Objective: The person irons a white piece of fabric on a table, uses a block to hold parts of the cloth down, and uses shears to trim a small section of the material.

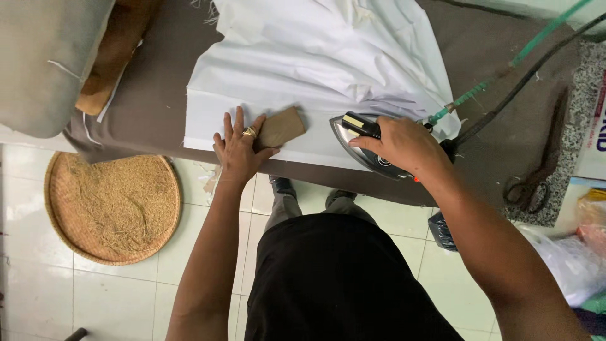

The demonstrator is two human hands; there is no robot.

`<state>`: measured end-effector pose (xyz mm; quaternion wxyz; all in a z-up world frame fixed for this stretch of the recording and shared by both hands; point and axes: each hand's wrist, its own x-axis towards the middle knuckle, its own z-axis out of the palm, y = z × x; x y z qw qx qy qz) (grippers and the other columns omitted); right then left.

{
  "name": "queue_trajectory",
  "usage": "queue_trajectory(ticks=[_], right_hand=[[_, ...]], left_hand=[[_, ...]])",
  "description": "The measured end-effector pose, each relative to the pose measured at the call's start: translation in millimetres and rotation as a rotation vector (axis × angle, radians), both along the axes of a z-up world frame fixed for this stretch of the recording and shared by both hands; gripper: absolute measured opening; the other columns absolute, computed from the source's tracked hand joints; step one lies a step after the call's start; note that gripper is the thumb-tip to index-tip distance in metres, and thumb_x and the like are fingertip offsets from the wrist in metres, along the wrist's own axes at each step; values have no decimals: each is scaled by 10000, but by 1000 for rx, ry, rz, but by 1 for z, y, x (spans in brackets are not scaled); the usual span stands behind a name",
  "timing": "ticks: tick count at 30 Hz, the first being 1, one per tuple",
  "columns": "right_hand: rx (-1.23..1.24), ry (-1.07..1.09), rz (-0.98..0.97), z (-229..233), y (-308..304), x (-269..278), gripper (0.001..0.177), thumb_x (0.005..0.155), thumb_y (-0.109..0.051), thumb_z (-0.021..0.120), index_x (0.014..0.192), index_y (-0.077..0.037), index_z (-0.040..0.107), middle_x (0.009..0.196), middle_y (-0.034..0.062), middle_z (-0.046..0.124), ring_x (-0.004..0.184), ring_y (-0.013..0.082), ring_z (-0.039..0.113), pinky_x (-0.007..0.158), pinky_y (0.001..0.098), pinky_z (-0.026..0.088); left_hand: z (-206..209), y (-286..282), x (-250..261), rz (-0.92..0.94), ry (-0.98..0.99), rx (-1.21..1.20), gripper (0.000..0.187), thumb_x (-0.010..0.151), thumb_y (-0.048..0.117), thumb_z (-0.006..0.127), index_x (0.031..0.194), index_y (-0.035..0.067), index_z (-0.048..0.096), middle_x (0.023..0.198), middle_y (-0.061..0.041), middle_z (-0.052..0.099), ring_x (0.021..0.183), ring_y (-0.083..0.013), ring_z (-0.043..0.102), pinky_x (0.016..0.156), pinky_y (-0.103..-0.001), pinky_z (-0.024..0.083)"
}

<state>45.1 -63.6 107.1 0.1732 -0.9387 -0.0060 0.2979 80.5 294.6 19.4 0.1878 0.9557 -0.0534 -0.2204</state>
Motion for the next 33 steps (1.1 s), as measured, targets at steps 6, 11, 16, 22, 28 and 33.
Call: queue_trajectory(ticks=[6,11,16,22,28,33], right_hand=[[-11,-20,31,-4,13,12,769,969,-752,537,1013,6,661,616,189,656,464,314,650,382,385,417],[2,-51,51,-1,24,20,742,990,-724,546,982,9,658,626,206,651,505,326,652,422,389,450],[-8,-37,65,0,26,18,727,989,-718,549,970,1,659,656,205,673,574,349,697,474,400,491],[-34,36,134,5,21,9,719,955,-725,558,961,-16,676,696,194,702,627,348,722,503,407,513],[-51,45,132,10,17,-17,822,953,-751,512,1149,33,660,661,193,681,477,298,645,438,384,462],[-3,110,111,20,18,-20,756,1000,-672,529,1203,49,635,666,188,684,496,294,632,471,428,432]], left_hand=[[-3,9,1,28,4,-2,917,781,584,811,1577,529,358,1751,-26,114,1604,-352,38,1226,-680,121],[-12,11,0,16,-39,6,918,784,597,805,1581,520,356,1742,-48,150,1598,-363,67,1214,-682,131],[-8,10,-1,28,-26,-10,907,793,601,802,1579,526,356,1746,-36,142,1604,-341,67,1219,-662,114],[-10,10,-1,31,-35,-6,917,783,587,814,1577,521,361,1744,-47,150,1600,-350,78,1213,-674,117],[-10,11,0,28,-33,-20,913,775,577,822,1568,519,373,1750,-34,130,1605,-340,80,1212,-669,133],[-9,10,1,18,-17,8,919,774,557,823,1573,517,370,1751,-32,137,1604,-335,92,1201,-663,134]])
